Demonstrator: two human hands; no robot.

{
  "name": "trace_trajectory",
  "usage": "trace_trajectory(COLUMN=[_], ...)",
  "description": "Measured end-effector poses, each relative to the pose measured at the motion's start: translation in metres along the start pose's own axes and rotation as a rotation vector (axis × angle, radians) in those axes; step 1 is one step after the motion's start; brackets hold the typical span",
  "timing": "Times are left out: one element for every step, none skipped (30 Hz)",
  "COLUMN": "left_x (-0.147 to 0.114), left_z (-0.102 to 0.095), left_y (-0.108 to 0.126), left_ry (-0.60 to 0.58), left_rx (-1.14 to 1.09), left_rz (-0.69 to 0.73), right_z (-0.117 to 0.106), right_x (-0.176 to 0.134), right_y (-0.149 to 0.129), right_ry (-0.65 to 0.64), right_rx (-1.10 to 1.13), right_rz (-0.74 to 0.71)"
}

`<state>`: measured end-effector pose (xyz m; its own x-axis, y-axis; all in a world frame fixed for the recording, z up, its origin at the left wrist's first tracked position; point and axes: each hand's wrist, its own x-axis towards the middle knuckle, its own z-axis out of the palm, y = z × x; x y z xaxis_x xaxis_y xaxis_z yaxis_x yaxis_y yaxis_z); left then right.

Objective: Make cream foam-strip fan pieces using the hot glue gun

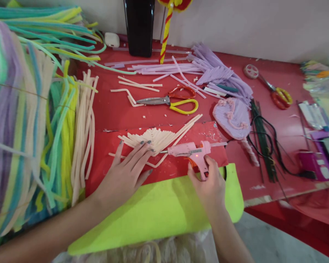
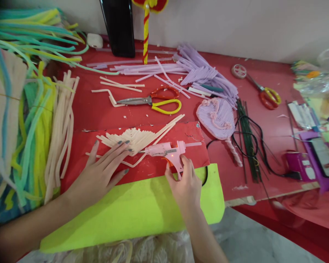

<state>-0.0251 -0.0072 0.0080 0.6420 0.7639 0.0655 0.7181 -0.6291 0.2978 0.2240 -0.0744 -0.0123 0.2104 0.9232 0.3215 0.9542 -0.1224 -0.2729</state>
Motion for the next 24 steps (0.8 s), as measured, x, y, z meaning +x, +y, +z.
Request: trace_trajectory(left_x=[0.0000, 0.0000, 0.0000, 0.0001, 0.0001, 0.0001, 0.0002, 0.0002, 0.0002, 0.0002, 0.0002, 0.0001, 0.0000, -0.0002, -0.0003, -0.0005, -0.0006, -0.0007, -0.0008, -0.0008, -0.0009, -0.0009, -0.0009, -0.0010], left_z=[0.0002, 0.0003, 0.0004, 0.0005, 0.0005, 0.0004, 0.0002, 0.0000, -0.0001, -0.0002, -0.0002, -0.0001, 0.0001, 0.0004, 0.0007, 0.0010, 0.0012, 0.0012, 0.0012, 0.0012, 0.0012, 0.0013, 0.0015, 0.0019], left_y=[-0.0001, -0.0001, -0.0002, -0.0002, -0.0002, -0.0001, 0.0000, 0.0001, 0.0002, 0.0003, 0.0003, 0.0003, 0.0001, -0.0002, -0.0005, -0.0008, -0.0010, -0.0011, -0.0011, -0.0011, -0.0010, -0.0011, -0.0012, -0.0014], left_ry=[0.002, 0.005, 0.006, 0.006, 0.006, 0.007, 0.007, 0.008, 0.008, 0.009, 0.008, 0.006, 0.006, 0.006, 0.008, 0.009, 0.010, 0.012, 0.014, 0.015, 0.016, 0.017, 0.017, 0.017], left_rx=[-0.002, -0.004, -0.006, -0.009, -0.010, -0.011, -0.011, -0.011, -0.011, -0.010, -0.009, -0.009, -0.009, -0.009, -0.009, -0.010, -0.012, -0.014, -0.017, -0.019, -0.021, -0.022, -0.022, -0.021], left_rz=[-0.001, -0.002, -0.002, -0.002, -0.001, 0.001, 0.002, 0.002, 0.000, -0.002, -0.004, -0.004, -0.003, -0.001, 0.001, 0.003, 0.004, 0.004, 0.004, 0.003, 0.002, 0.001, 0.002, 0.004], right_z=[-0.0002, -0.0004, -0.0005, -0.0006, -0.0007, -0.0007, -0.0008, -0.0009, -0.0011, -0.0013, -0.0016, -0.0020, -0.0023, -0.0026, -0.0028, -0.0029, -0.0030, -0.0030, -0.0030, -0.0030, -0.0030, -0.0030, -0.0032, -0.0034], right_x=[0.0002, 0.0003, 0.0004, 0.0004, 0.0005, 0.0005, 0.0007, 0.0009, 0.0011, 0.0014, 0.0018, 0.0022, 0.0025, 0.0028, 0.0031, 0.0032, 0.0032, 0.0031, 0.0031, 0.0029, 0.0028, 0.0028, 0.0027, 0.0028], right_y=[0.0007, 0.0014, 0.0021, 0.0026, 0.0030, 0.0032, 0.0033, 0.0032, 0.0030, 0.0028, 0.0026, 0.0024, 0.0023, 0.0023, 0.0024, 0.0025, 0.0027, 0.0028, 0.0031, 0.0033, 0.0036, 0.0039, 0.0042, 0.0046], right_ry=[-0.003, -0.008, -0.012, -0.014, -0.015, -0.012, -0.010, -0.009, -0.008, -0.005, -0.002, -0.001, -0.001, -0.001, -0.002, -0.005, -0.005, -0.003, -0.001, 0.003, 0.006, 0.009, 0.012, 0.014], right_rx=[0.001, 0.003, 0.006, 0.010, 0.013, 0.014, 0.014, 0.012, 0.010, 0.009, 0.009, 0.008, 0.006, 0.002, -0.002, -0.006, -0.011, -0.015, -0.017, -0.019, -0.019, -0.019, -0.019, -0.019], right_rz=[0.019, 0.039, 0.058, 0.074, 0.085, 0.091, 0.091, 0.090, 0.087, 0.085, 0.087, 0.092, 0.099, 0.104, 0.107, 0.110, 0.112, 0.115, 0.118, 0.123, 0.125, 0.127, 0.129, 0.130])
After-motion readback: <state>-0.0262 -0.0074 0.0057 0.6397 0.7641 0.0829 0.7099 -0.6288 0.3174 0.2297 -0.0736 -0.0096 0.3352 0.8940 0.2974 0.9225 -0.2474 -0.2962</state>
